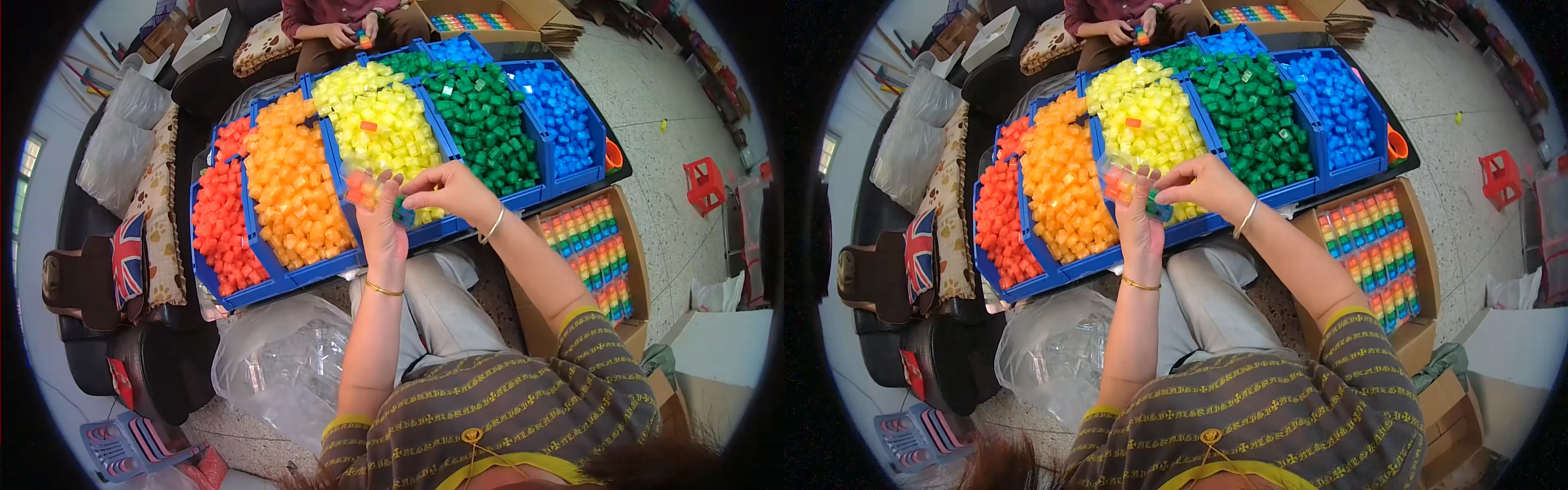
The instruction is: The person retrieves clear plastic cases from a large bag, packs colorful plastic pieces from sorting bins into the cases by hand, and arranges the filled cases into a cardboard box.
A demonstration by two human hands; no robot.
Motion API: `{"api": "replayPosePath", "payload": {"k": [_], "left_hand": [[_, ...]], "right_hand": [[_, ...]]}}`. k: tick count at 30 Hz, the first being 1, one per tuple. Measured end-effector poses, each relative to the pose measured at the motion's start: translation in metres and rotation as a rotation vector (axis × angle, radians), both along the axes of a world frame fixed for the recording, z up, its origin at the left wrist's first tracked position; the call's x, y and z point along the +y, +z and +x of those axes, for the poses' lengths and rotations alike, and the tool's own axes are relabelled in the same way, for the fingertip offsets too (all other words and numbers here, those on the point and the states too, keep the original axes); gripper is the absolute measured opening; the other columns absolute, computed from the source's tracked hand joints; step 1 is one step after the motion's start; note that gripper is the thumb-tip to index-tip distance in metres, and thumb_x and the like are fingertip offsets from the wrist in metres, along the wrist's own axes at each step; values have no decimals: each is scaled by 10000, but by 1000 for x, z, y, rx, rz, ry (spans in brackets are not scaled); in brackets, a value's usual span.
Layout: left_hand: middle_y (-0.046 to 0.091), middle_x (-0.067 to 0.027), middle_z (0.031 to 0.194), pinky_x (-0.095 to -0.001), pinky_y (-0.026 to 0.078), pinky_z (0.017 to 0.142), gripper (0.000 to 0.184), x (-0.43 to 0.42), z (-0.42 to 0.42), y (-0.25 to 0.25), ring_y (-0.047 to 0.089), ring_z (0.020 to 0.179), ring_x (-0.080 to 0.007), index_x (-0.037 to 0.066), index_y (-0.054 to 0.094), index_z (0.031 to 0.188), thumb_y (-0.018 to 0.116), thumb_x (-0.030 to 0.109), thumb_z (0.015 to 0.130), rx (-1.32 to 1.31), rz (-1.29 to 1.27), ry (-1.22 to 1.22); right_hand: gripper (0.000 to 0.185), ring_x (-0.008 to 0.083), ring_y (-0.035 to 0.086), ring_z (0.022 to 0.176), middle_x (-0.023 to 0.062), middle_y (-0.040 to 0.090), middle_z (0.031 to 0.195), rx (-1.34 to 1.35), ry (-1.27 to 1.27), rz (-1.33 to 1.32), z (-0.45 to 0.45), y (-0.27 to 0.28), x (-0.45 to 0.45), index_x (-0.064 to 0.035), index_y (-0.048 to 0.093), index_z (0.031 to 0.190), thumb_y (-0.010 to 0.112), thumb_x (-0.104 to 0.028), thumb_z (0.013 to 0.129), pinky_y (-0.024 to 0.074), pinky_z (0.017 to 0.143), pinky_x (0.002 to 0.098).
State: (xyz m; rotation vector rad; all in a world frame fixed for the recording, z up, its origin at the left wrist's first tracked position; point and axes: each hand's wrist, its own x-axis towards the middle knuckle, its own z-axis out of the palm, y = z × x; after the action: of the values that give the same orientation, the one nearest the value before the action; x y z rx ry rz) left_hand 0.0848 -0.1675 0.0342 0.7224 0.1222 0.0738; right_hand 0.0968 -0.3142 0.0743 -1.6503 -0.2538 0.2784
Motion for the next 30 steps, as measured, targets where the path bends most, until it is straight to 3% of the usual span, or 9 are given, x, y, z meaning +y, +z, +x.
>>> {"api": "replayPosePath", "payload": {"k": [4, 8, 10, 11, 17, 19, 24, 27, 30], "left_hand": [[536, -116, 1187, -340, 465, 925, 643, 1, -6, 5, 571, 1066, -224, 38, 386, 1335, 755, 62, 808, -43, 65, 8], [553, -109, 1168, -341, 467, 917, 622, 0, 1, 4, 582, 1034, -214, 30, 401, 1318, 741, 20, 798, -45, 117, 28], [560, -105, 1156, -350, 472, 914, 609, 0, 8, 0, 584, 1027, -217, 37, 402, 1317, 728, 19, 804, -58, 104, 25], [567, -101, 1143, -360, 476, 911, 596, 0, 12, -1, 586, 1020, -220, 44, 403, 1317, 715, 18, 810, -68, 91, 27], [592, -99, 1143, -395, 461, 942, 406, 10, 10, 1, 572, 1047, -239, 66, 515, 1221, 691, 145, 864, 23, -258, -132], [589, -96, 1145, -389, 438, 967, 399, 8, 4, 5, 557, 1045, -247, 47, 546, 1193, 692, 242, 877, 3, -414, -191], [596, -104, 1118, -374, 435, 973, 404, 9, 7, -5, 554, 1031, -237, 8, 541, 1172, 698, 227, 871, 11, -414, -228], [588, -102, 1133, -363, 428, 994, 424, 8, 1, -1, 553, 1041, -230, 3, 522, 1204, 686, 222, 881, 25, -364, -229], [578, -100, 1162, -363, 427, 998, 445, -2, -4, 0, 554, 1052, -227, 3, 513, 1234, 679, 227, 887, 35, -325, -254]], "right_hand": [[182, 92, 635, 771, 66, 717, 856, 124, 27, 99, 4, 0, -5, 32, 725, 928, 733, -107, 811, 498, 703, 223], [131, 92, 619, 717, 53, 697, 805, 30, -32, 170, 1, -6, 7, 21, 705, 880, 696, -102, 834, 485, 662, 236], [92, 118, 586, 633, 65, 642, 737, -480, -333, -297, -9, 9, 20, -2, 662, 828, 658, -93, 843, 462, 618, 263], [56, 200, 576, 605, 98, 585, 716, -636, -407, -272, -4, 12, 24, -17, 623, 807, 638, -68, 823, 446, 586, 305], [68, 293, 598, 732, 96, 583, 759, -959, -870, -584, 113, -8, -13, -38, 606, 799, 658, -82, 798, 467, 605, 369], [104, 282, 602, 756, 85, 592, 768, -1084, -769, -986, 136, -21, -29, -64, 643, 835, 695, -146, 796, 482, 643, 386], [143, 283, 597, 768, 90, 609, 765, -998, -776, -619, 102, -20, -76, -106, 687, 815, 692, -249, 807, 483, 670, 416], [146, 330, 620, 838, 141, 668, 862, -887, -1128, -754, 94, -26, -154, -49, 692, 850, 615, -172, 852, 494, 757, 414], [269, 319, 656, 839, 162, 691, 879, -460, -1182, -888, 109, -60, -225, -28, 685, 962, 733, -226, 787, 522, 766, 402]]}}
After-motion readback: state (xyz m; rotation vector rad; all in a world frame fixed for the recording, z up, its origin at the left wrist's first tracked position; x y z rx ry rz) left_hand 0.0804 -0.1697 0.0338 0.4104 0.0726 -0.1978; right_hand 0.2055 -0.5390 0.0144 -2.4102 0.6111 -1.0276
